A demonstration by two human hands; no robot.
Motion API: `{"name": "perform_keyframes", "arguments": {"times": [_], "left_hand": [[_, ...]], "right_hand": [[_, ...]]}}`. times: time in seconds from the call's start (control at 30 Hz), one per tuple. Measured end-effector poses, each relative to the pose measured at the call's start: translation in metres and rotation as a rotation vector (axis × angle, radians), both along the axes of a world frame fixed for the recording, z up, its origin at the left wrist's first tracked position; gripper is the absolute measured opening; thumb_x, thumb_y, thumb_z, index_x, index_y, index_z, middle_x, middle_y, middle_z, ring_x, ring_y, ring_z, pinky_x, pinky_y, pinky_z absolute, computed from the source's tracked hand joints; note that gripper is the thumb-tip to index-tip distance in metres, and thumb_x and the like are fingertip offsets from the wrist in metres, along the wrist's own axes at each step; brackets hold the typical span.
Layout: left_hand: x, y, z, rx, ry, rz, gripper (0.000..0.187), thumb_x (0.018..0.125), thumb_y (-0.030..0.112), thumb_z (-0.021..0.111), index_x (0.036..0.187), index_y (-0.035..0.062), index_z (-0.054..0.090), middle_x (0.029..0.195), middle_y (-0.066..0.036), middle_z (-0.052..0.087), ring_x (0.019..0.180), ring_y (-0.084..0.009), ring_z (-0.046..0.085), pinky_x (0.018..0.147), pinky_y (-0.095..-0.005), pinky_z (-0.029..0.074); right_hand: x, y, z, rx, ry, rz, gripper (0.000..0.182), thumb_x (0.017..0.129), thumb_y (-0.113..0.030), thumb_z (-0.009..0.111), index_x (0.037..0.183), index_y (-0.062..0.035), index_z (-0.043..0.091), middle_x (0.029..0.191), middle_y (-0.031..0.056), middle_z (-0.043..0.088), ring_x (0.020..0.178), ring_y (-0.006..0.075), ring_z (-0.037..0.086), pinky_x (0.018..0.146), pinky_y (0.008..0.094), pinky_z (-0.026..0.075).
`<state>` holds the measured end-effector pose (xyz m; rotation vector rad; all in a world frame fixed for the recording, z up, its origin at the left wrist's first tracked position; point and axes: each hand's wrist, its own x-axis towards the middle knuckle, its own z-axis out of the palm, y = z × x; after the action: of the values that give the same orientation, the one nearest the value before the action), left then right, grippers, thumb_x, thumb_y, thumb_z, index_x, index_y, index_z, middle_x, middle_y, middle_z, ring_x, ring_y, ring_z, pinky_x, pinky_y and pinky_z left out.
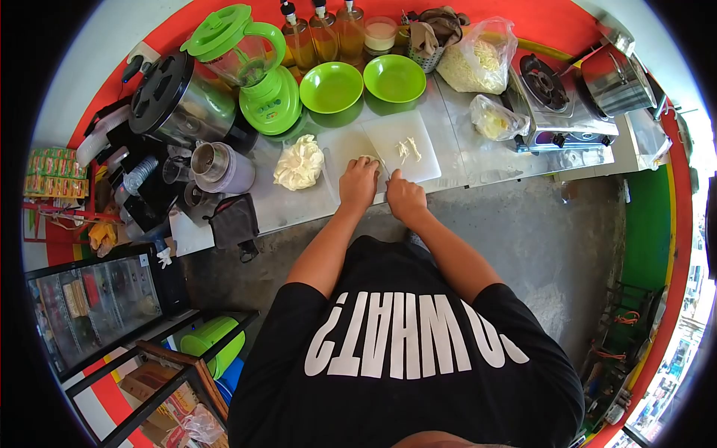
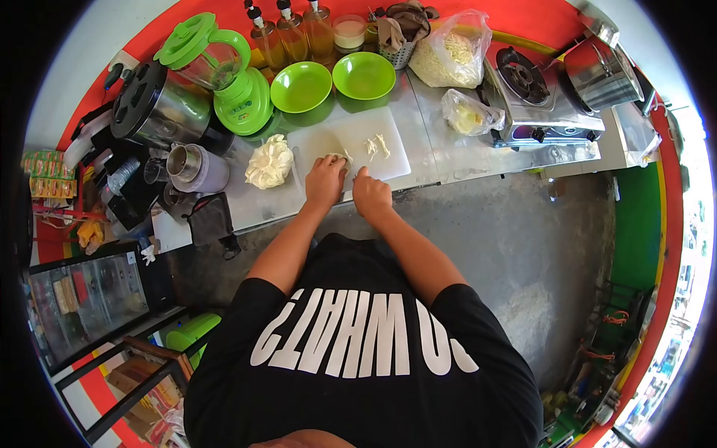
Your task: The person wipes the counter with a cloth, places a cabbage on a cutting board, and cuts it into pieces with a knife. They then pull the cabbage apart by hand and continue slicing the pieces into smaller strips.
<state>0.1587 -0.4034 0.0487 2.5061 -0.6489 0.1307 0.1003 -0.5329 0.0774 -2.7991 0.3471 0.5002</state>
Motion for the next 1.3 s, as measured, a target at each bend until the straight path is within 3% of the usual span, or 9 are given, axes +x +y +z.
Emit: {"name": "perform_keyframes", "arguments": {"times": [0.67, 1.07, 1.3], "left_hand": [[-0.001, 0.003, -0.008, -0.001, -0.02, -0.033, 0.025, 0.087, 0.012, 0.069, 0.112, 0.0134, 0.071, 0.11, -0.005, 0.068, 0.103, -0.0292, 0.064, 0.082, -0.0424, 0.057], [-0.005, 0.002, 0.0, 0.002, 0.003, -0.009, 0.026, 0.087, 0.012, 0.067, 0.113, 0.0131, 0.071, 0.114, -0.005, 0.068, 0.106, -0.0295, 0.063, 0.085, -0.0425, 0.056], [0.001, 0.002, 0.002, 0.001, 0.032, -0.038, 0.027, 0.086, 0.012, 0.069, 0.113, 0.0138, 0.072, 0.11, -0.007, 0.066, 0.105, -0.0297, 0.062, 0.087, -0.0423, 0.055]], "right_hand": [[0.013, -0.004, 0.002, 0.054, -0.046, 0.027, 0.034, 0.107, -0.035, 0.048, 0.11, -0.0004, 0.049, 0.095, 0.0234, 0.074, 0.091, 0.0425, 0.074, 0.08, 0.0504, 0.058], [-0.001, 0.0, -0.009, 0.02, -0.069, -0.015, 0.033, 0.108, -0.035, 0.047, 0.109, -0.002, 0.048, 0.09, 0.0217, 0.075, 0.087, 0.0417, 0.074, 0.078, 0.0505, 0.059], [-0.008, -0.015, 0.0, 0.092, -0.092, -0.124, 0.034, 0.107, -0.035, 0.049, 0.109, -0.0008, 0.051, 0.093, 0.0276, 0.073, 0.089, 0.0455, 0.073, 0.079, 0.0527, 0.058]]}}
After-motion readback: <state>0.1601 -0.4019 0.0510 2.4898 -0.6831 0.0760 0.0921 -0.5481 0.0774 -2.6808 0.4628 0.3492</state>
